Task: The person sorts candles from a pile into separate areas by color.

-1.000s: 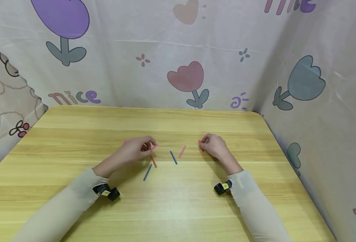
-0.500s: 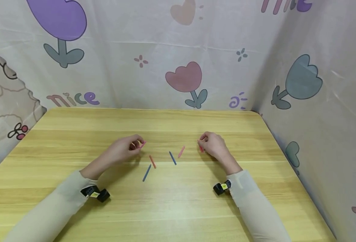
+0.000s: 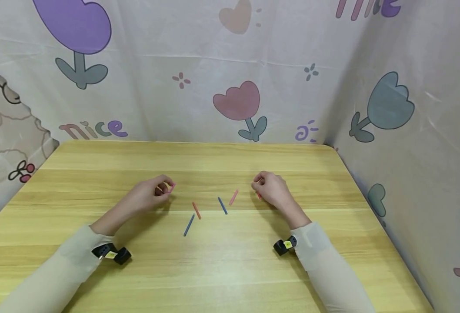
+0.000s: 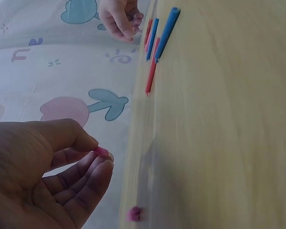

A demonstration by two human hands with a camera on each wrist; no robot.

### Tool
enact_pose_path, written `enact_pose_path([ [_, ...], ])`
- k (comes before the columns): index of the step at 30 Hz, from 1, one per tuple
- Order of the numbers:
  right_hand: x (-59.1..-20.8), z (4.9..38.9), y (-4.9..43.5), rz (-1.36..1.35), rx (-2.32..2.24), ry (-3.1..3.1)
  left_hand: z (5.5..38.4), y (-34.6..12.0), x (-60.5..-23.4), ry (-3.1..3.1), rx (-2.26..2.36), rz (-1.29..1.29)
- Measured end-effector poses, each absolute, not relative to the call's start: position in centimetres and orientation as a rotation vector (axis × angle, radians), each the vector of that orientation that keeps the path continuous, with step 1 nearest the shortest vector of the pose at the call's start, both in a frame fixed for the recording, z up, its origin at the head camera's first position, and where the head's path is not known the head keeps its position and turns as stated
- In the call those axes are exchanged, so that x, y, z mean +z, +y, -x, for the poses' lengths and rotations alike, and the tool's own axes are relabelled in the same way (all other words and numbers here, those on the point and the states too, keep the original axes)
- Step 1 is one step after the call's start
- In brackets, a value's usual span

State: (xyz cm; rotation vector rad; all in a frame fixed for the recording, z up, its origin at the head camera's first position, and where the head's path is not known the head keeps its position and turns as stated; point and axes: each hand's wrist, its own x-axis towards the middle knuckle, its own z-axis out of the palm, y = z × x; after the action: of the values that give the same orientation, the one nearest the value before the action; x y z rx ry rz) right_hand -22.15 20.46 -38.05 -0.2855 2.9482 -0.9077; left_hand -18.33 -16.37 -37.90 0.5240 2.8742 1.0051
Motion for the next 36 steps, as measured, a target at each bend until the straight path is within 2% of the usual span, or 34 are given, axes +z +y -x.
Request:
enact_pose_path([
  [36,-37.8,20.0,16.9,0.538,-0.927,2.896,19.2,-20.6,-39.1,2.853,1.020,-0.294],
])
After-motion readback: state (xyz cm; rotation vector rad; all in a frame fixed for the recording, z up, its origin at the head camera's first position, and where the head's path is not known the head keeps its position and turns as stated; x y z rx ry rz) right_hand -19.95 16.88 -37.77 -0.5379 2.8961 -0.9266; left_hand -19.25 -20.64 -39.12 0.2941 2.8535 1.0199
